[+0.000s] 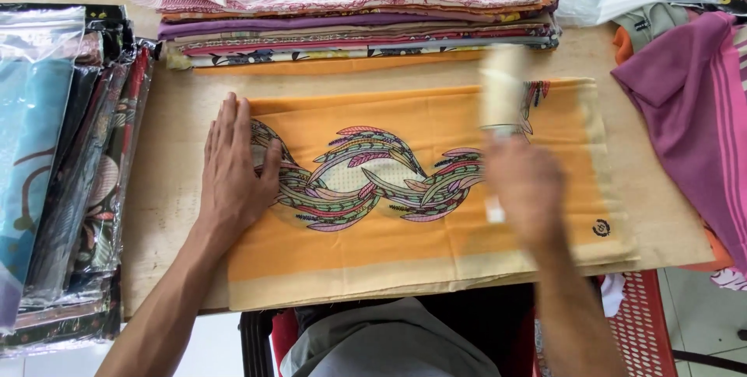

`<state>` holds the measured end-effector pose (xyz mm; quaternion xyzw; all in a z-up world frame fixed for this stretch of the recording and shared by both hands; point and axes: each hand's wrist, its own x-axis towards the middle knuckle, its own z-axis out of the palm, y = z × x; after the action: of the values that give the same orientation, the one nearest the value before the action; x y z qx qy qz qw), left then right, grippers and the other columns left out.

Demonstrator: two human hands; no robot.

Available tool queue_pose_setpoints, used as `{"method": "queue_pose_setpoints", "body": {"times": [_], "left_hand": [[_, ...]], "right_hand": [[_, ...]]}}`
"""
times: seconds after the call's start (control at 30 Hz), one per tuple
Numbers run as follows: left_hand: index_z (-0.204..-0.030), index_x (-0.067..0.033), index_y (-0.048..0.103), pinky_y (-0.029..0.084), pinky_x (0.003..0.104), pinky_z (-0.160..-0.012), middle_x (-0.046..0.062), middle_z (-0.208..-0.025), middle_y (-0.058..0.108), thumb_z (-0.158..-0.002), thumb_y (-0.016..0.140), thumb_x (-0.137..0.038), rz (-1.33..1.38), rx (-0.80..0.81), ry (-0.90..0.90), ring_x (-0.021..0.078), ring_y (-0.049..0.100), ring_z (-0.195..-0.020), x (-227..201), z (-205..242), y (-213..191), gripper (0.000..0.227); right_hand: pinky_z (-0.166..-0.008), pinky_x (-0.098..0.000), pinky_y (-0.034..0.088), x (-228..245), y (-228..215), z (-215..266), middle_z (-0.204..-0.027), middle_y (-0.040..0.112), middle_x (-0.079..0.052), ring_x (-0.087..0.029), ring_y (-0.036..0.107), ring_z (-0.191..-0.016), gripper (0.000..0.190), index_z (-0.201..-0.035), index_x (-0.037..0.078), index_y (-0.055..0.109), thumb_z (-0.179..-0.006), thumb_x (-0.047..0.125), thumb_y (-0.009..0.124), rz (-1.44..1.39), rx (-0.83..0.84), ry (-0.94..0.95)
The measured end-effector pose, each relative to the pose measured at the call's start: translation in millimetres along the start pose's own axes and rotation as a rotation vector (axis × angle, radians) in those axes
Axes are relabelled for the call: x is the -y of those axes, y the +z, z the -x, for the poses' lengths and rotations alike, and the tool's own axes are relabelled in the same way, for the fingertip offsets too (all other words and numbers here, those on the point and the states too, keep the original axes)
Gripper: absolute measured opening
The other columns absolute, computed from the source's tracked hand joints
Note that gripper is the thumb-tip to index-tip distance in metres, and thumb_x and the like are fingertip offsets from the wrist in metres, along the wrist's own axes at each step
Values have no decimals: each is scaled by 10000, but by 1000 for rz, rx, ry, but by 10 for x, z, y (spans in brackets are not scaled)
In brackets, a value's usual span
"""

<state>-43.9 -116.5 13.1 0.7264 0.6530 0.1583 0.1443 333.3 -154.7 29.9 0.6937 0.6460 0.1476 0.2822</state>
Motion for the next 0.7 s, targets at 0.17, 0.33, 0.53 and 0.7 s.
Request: {"method": "queue_pose_setpoints", "body": {"times": [0.17,0.33,0.53,0.7], "left_hand": [[-1660,-32,127,225,518,-1258,275,-1673,251,-1033,371,-124,198,-151,-69,424,256,-1554,64,29,-27,679],[-1649,22,155,212,521,-1270,305,-1669,260,-945,372,0,157,-137,103,458,277,-1535,215,33,67,737],[-1674,-75,202,67,441,-1289,149,-1735,193,-1056,328,-360,-123,36,84,313,138,-1596,61,44,-16,691],[-1681,-120,202,35,432,-1285,94,-1752,161,-1057,268,-430,-178,79,47,271,103,-1607,64,37,-15,700]], "right_hand": [[-659,-540,611,1600,-1280,139,-789,692,-132,-368,767,-809,348,-928,11,708,-1019,233,456,-737,59,-389],[-664,-568,591,2244,-1438,113,-792,721,-143,-403,766,-818,435,-892,32,622,-1052,369,397,-954,123,-346],[-598,-519,602,1889,-1228,40,-701,701,-127,-374,769,-732,433,-846,35,649,-1061,354,451,-833,35,-232],[-615,-563,603,1114,-850,-175,-705,695,-142,-410,764,-722,414,-869,22,704,-1061,314,483,-678,29,-230]]}}
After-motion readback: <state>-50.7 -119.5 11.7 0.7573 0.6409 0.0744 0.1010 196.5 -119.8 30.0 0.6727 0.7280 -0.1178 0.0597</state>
